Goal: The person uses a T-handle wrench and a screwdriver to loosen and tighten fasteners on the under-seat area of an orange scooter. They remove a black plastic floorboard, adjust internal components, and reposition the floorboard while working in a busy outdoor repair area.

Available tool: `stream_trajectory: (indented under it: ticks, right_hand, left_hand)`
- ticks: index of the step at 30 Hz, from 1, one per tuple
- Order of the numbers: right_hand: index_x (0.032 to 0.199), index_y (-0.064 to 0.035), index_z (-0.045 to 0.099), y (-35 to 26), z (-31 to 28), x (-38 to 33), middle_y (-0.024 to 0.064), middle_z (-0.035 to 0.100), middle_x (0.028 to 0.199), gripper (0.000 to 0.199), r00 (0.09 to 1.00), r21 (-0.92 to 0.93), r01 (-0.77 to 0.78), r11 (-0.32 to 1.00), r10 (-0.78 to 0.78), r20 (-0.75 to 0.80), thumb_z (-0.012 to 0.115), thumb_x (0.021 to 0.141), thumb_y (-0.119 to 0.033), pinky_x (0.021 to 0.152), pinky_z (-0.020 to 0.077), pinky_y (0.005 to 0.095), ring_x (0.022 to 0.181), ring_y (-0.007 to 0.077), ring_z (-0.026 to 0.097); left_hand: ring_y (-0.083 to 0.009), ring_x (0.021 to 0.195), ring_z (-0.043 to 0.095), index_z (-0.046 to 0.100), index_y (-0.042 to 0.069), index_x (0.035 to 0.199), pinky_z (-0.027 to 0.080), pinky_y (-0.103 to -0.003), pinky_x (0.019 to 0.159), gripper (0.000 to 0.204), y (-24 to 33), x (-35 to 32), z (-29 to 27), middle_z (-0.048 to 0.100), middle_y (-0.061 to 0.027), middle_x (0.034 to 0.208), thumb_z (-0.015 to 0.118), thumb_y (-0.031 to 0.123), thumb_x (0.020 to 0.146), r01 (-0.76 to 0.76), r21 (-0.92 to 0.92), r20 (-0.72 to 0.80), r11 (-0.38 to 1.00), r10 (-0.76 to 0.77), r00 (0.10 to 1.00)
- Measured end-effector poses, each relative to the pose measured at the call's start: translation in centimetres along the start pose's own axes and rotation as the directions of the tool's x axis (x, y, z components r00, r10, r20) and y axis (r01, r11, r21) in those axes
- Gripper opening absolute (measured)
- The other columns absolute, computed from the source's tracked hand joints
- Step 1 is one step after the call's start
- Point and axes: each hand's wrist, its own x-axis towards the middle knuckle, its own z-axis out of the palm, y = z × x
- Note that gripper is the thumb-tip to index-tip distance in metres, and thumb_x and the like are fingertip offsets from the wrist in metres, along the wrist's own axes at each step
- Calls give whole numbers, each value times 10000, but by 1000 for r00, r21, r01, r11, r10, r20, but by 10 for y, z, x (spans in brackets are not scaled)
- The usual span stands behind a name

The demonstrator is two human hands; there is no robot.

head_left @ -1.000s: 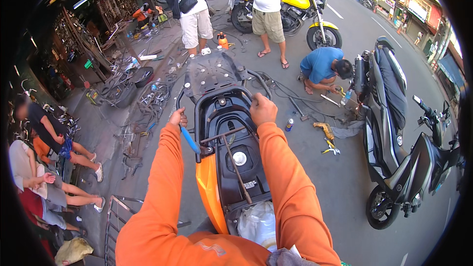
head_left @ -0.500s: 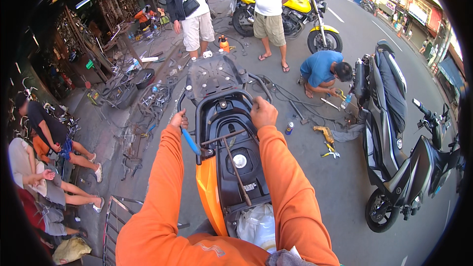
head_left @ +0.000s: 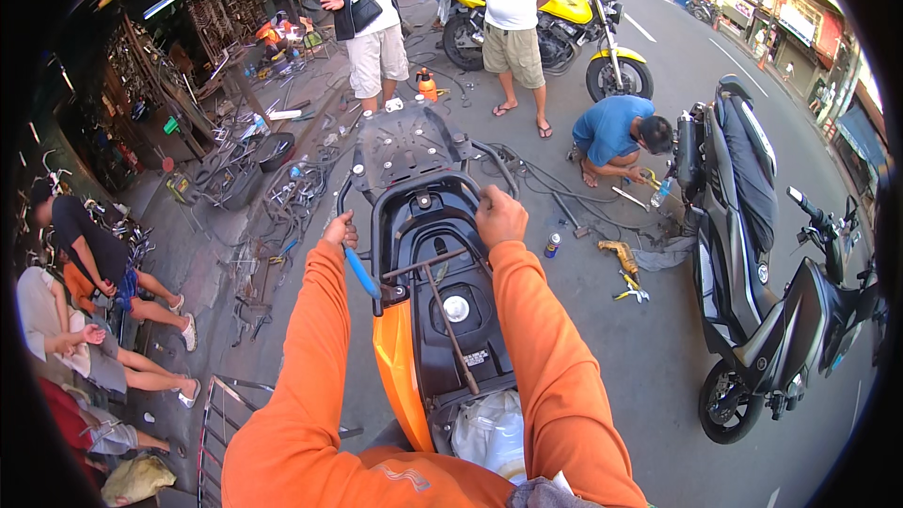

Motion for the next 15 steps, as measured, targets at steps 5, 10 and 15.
stream_trajectory:
  ticks: [5, 10, 15]
  right_hand:
    - [861, -134, 679, -2, -3, 0, 113, 715, 817, 52, 1000, -5, 3, 1000, -3, -1, 632, 840, -123, 653, 537, 464, 741, 360, 685]
    - [853, -125, 678, -4, -4, -1, 125, 715, 826, 51, 1000, 15, -10, 1000, 10, -5, 631, 835, -116, 657, 534, 464, 751, 364, 684]
    - [859, -124, 683, -7, -6, -1, 129, 715, 828, 65, 1000, 24, -16, 1000, 16, 6, 625, 834, -110, 670, 537, 467, 759, 364, 686]
  left_hand:
    - [-74, 401, 310, 387, 210, 785, 245, -259, 376, 332, 0, 1, 0, 305, 78, 529, 600, 370, 983, 1, 11, -15, 1000, -1, 1000]
    - [-75, 401, 308, 386, 204, 781, 244, -255, 378, 340, -1, 1, -1, 312, 77, 532, 599, 372, 986, 11, -6, -21, 1000, -11, 1000]
    - [-75, 405, 295, 381, 209, 776, 249, -256, 385, 344, 0, -1, 0, 302, 76, 528, 593, 374, 989, -10, 12, -4, 1000, 10, 1000]
